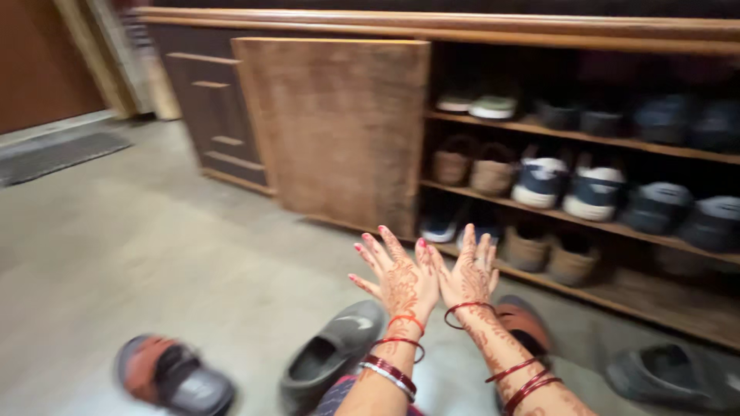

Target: The person sits on the floor and organizes various pairs of shoes, including sneakers, sandals, and slip-ons, into a wooden shoe cabinet. They pick up shoes from the floor, inspect them, and place them neatly on the shelves.

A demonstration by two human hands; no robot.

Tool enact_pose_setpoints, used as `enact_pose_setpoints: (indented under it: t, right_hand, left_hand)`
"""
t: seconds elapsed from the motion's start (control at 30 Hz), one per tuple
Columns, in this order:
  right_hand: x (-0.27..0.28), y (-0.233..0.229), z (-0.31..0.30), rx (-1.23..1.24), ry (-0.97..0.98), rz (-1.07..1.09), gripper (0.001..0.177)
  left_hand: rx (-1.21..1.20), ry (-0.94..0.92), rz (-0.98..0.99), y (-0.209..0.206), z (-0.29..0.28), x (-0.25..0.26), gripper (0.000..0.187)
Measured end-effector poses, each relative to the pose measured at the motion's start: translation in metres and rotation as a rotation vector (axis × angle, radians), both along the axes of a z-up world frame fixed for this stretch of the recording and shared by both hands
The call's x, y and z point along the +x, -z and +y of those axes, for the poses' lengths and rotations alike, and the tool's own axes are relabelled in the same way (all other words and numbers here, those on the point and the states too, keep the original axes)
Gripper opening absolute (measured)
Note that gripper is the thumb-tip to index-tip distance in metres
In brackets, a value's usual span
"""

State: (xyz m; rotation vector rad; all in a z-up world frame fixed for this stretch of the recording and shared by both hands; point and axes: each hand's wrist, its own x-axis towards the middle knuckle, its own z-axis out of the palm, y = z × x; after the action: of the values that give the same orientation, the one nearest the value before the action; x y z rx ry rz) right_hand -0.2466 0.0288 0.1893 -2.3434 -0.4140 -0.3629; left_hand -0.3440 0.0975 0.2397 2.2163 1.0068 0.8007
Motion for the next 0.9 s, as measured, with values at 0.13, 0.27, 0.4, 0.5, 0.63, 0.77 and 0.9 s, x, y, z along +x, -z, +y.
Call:
enact_pose_setpoints:
  t: [0.13,0.27,0.4,0.5,0.63,0.77,0.9]
  right_hand:
    - [-0.04,0.006,0.064,-0.06,-0.106,-0.005,0.108]
    - [-0.071,0.023,0.127,-0.043,-0.261,-0.055,0.106]
    - [-0.097,0.053,0.181,-0.046,-0.399,-0.154,0.103]
    - [-0.121,0.08,0.211,-0.001,-0.562,-0.25,0.104]
    - [-0.163,0.106,0.251,-0.027,-0.609,-0.013,0.11]
    - [-0.202,0.134,0.299,-0.086,-0.553,0.426,0.106]
    - [-0.237,0.173,0.319,-0.001,-0.691,0.645,0.095]
  left_hand:
    - [-0.14,-0.09,-0.003,-0.002,0.048,-0.057,0.084]
    - [-0.169,-0.213,0.007,0.011,0.098,-0.1,0.085]
    - [-0.181,-0.298,0.036,0.038,0.145,-0.135,0.087]
    - [-0.083,-0.395,0.03,0.065,0.179,-0.16,0.091]
    - [-0.187,-0.559,0.031,0.097,0.217,-0.194,0.1]
    - [-0.473,-0.82,0.014,0.125,0.249,-0.227,0.112]
    - [-0.58,-0.991,0.012,0.185,0.273,-0.253,0.114]
